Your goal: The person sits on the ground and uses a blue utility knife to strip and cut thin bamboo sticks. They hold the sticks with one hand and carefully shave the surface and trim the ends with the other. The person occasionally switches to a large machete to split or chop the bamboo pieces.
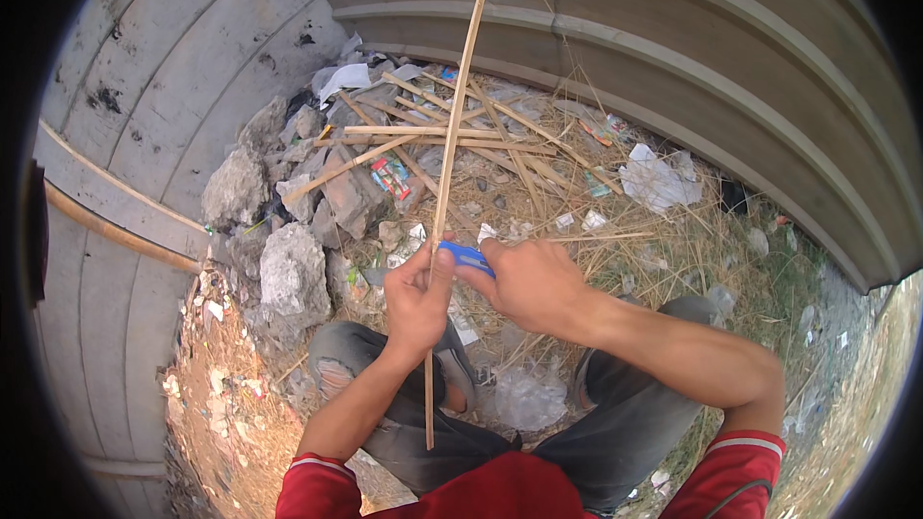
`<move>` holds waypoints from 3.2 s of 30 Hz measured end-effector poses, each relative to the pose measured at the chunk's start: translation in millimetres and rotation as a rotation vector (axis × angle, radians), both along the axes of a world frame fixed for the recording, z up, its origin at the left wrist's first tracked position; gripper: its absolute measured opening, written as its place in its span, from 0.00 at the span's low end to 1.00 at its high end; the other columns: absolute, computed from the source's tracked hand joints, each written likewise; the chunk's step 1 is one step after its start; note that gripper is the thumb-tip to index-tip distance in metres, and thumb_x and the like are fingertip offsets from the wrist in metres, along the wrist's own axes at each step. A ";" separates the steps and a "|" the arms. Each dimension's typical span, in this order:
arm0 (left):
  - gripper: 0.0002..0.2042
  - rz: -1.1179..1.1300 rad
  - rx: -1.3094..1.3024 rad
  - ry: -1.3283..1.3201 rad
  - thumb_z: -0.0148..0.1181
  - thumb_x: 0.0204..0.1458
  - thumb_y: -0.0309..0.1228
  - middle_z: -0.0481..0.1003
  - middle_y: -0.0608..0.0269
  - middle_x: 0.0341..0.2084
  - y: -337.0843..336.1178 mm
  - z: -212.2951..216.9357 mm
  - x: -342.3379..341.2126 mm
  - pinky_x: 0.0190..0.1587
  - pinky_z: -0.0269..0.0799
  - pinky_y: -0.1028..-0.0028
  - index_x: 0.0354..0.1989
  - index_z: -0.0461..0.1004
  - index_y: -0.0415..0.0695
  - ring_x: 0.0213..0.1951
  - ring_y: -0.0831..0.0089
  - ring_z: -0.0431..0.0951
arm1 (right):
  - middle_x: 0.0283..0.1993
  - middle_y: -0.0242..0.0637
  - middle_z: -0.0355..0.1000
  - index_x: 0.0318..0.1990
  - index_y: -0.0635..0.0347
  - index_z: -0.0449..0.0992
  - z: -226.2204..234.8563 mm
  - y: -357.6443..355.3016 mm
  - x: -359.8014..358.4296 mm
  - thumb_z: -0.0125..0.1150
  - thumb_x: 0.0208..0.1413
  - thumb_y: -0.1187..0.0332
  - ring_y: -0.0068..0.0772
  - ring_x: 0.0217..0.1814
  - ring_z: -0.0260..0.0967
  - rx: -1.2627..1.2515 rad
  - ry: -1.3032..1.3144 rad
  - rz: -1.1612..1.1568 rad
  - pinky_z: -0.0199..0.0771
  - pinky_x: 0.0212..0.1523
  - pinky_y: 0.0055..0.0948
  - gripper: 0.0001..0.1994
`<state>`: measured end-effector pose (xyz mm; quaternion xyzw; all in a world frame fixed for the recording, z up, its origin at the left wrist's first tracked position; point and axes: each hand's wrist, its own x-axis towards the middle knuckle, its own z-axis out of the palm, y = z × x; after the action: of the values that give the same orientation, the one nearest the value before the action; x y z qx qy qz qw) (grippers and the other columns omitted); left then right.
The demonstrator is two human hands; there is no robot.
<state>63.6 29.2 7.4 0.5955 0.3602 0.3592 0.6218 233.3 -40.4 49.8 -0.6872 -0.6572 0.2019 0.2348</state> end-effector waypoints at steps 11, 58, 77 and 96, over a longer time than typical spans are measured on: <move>0.24 -0.156 -0.035 -0.089 0.52 0.71 0.38 0.64 0.79 0.20 -26.8 13.8 4.1 0.21 0.50 0.82 0.68 0.67 0.35 0.20 0.91 0.57 | 0.17 0.44 0.65 0.30 0.68 0.74 35.7 21.4 103.3 0.54 0.71 0.51 0.35 0.19 0.60 0.410 0.180 -0.542 0.63 0.26 0.40 0.26; 0.24 -0.225 -0.289 -0.073 0.48 0.69 0.28 0.61 0.78 0.20 -16.5 -30.8 -82.8 0.23 0.53 0.83 0.72 0.61 0.36 0.20 0.89 0.58 | 0.23 0.53 0.70 0.32 0.68 0.76 14.1 19.2 225.6 0.49 0.69 0.40 0.53 0.27 0.68 0.213 -0.182 -0.628 0.67 0.34 0.46 0.33; 0.23 -0.117 -0.186 -0.171 0.52 0.69 0.27 0.61 0.80 0.20 0.0 -16.0 -33.5 0.21 0.49 0.82 0.70 0.63 0.34 0.20 0.90 0.57 | 0.26 0.59 0.76 0.33 0.66 0.79 -1.1 16.5 -5.7 0.53 0.66 0.46 0.65 0.31 0.77 -0.071 0.081 0.167 0.78 0.36 0.57 0.27; 0.22 -0.360 -0.322 -0.011 0.49 0.71 0.30 0.55 0.80 0.17 -18.2 -14.5 -34.7 0.20 0.49 0.81 0.71 0.63 0.37 0.18 0.89 0.54 | 0.26 0.56 0.75 0.35 0.65 0.81 -37.9 66.7 128.8 0.50 0.68 0.42 0.64 0.32 0.75 0.221 -0.232 -0.287 0.73 0.36 0.55 0.30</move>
<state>28.8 11.1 -7.1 0.5415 0.2974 0.1839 0.7645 362.1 26.3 11.8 -0.7625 -0.5933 0.0123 0.2578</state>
